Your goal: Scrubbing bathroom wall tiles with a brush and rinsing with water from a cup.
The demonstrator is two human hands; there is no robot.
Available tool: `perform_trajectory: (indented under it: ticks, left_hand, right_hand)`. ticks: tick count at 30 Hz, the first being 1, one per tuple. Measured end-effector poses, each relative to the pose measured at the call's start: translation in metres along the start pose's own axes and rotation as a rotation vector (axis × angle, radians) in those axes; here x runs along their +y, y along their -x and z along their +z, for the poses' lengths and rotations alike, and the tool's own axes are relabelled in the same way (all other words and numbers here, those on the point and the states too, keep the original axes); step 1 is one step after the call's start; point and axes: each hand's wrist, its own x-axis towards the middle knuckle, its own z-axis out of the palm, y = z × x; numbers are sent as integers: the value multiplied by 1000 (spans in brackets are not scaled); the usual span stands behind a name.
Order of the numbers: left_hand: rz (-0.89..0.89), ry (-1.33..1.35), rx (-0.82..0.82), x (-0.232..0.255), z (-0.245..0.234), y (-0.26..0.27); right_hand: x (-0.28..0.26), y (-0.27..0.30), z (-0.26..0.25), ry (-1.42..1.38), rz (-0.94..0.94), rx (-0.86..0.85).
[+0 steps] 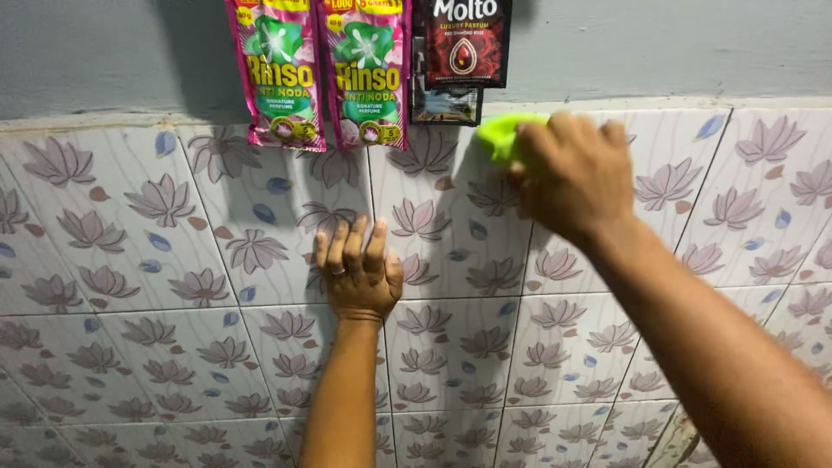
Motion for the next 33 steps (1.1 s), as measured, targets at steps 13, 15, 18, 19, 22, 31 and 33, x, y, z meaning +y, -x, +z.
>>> perform_trajectory:
  ticks: [13, 15, 18, 19, 22, 31, 33]
  left_hand:
    - [-2, 15, 0, 0, 3, 2]
    - [2, 11, 8, 0, 2, 2]
    - [-1, 6, 3, 1, 1, 1]
    - [-3, 6, -1, 1, 1, 2]
    - [-8, -1, -11, 0, 2, 3]
    - [-16, -9, 5, -1, 4, 5]
    - [-16, -4, 6, -3, 5, 6]
  right_hand:
    - [-43, 92, 15, -135, 22, -183]
    - [-57, 108, 11, -196, 14, -189]
    - [-75, 127, 6, -243, -15, -196]
    - [-78, 130, 6, -246, -15, -200]
    - [-83, 132, 7, -284, -95, -212]
    - [-40, 11, 11, -158, 58, 25]
    - [-40, 0, 6, -212, 130, 116]
